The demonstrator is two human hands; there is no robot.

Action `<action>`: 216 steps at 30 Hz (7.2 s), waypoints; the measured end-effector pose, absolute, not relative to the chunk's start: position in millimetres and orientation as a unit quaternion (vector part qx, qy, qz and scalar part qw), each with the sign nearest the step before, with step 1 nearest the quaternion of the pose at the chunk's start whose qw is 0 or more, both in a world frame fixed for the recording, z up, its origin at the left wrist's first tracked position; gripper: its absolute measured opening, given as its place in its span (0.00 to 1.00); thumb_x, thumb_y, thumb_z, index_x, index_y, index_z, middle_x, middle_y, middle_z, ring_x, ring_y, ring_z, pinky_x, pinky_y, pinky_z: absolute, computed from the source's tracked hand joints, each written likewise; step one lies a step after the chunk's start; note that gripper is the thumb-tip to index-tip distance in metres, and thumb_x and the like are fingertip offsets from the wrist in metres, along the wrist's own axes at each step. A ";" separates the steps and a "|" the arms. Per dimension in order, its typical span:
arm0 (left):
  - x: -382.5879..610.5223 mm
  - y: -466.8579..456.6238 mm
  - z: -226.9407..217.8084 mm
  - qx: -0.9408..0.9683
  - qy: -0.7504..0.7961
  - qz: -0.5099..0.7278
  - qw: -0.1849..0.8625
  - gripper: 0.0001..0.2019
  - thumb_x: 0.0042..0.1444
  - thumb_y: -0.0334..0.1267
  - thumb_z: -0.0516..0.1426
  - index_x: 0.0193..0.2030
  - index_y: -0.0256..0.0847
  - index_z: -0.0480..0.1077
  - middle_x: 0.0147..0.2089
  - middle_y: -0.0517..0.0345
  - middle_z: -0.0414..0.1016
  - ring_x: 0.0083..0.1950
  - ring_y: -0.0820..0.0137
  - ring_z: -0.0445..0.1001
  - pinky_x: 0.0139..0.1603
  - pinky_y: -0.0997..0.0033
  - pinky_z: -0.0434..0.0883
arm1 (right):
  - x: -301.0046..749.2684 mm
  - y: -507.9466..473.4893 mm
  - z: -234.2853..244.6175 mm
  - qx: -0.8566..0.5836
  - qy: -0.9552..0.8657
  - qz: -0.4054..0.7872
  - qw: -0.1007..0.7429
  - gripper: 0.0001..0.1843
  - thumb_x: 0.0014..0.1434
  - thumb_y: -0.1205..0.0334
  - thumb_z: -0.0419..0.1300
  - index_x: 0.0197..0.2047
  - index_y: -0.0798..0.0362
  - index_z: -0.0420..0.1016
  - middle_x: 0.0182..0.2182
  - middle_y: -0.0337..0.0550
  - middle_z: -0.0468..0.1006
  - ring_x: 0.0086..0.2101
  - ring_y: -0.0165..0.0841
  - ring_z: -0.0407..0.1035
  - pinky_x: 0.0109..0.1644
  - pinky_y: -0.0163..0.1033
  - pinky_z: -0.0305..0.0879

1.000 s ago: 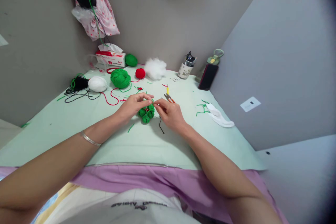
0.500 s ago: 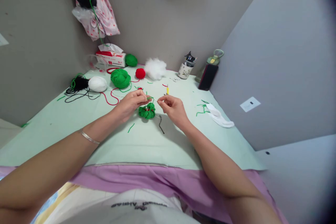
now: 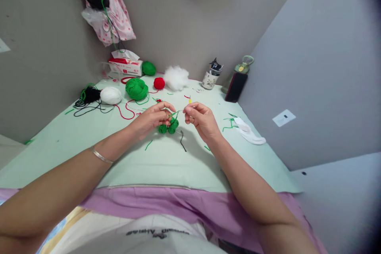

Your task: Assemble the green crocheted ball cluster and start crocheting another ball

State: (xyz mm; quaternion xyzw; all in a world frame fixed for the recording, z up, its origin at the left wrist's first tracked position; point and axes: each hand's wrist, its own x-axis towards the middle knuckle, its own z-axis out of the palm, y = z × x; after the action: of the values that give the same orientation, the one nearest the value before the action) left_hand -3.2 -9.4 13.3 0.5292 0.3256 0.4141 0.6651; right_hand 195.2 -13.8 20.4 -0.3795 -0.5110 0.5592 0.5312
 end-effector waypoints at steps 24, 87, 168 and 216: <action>-5.7 -3.6 6.3 0.692 0.397 0.385 0.465 0.13 0.53 0.49 0.64 0.39 0.43 0.76 0.42 0.55 0.79 0.46 0.61 0.76 0.50 0.62 0.68 | 203.5 -13.0 27.0 -0.320 -0.498 0.628 0.506 0.20 0.52 0.49 0.71 0.36 0.51 0.68 0.32 0.39 0.82 0.20 0.22 0.67 0.23 0.29 0.62; -8.5 9.2 -29.4 0.776 0.425 0.293 0.364 0.16 0.57 0.43 0.58 0.51 0.45 0.72 0.35 0.60 0.76 0.36 0.66 0.74 0.39 0.69 0.68 | 204.0 -0.8 -12.8 -0.495 -0.775 0.304 0.250 0.11 0.57 0.54 0.63 0.33 0.54 0.79 0.25 0.37 0.70 0.27 0.29 0.60 0.33 0.37 0.51; 2.5 -14.3 12.8 0.495 0.260 0.352 0.751 0.15 0.54 0.42 0.67 0.42 0.40 0.69 0.31 0.64 0.68 0.25 0.80 0.59 0.28 0.77 0.58 | 215.5 -3.9 29.9 -0.367 -0.472 0.614 0.515 0.21 0.46 0.51 0.75 0.22 0.55 0.71 0.17 0.30 0.58 0.20 0.21 0.46 0.24 0.32 0.44; 0.1 -12.0 12.8 0.556 0.302 0.355 0.688 0.14 0.54 0.47 0.66 0.41 0.40 0.76 0.42 0.53 0.79 0.44 0.65 0.76 0.47 0.66 0.68 | 211.7 -1.7 20.8 -0.375 -0.447 0.646 0.493 0.19 0.45 0.53 0.75 0.23 0.55 0.71 0.20 0.30 0.61 0.20 0.21 0.46 0.23 0.33 0.42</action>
State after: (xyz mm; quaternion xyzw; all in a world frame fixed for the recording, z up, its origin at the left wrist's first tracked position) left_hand 0.1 -12.0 12.8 0.5559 0.3017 0.3554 0.6882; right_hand 211.7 -1.7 20.8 -0.3749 -0.4469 0.6457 0.4927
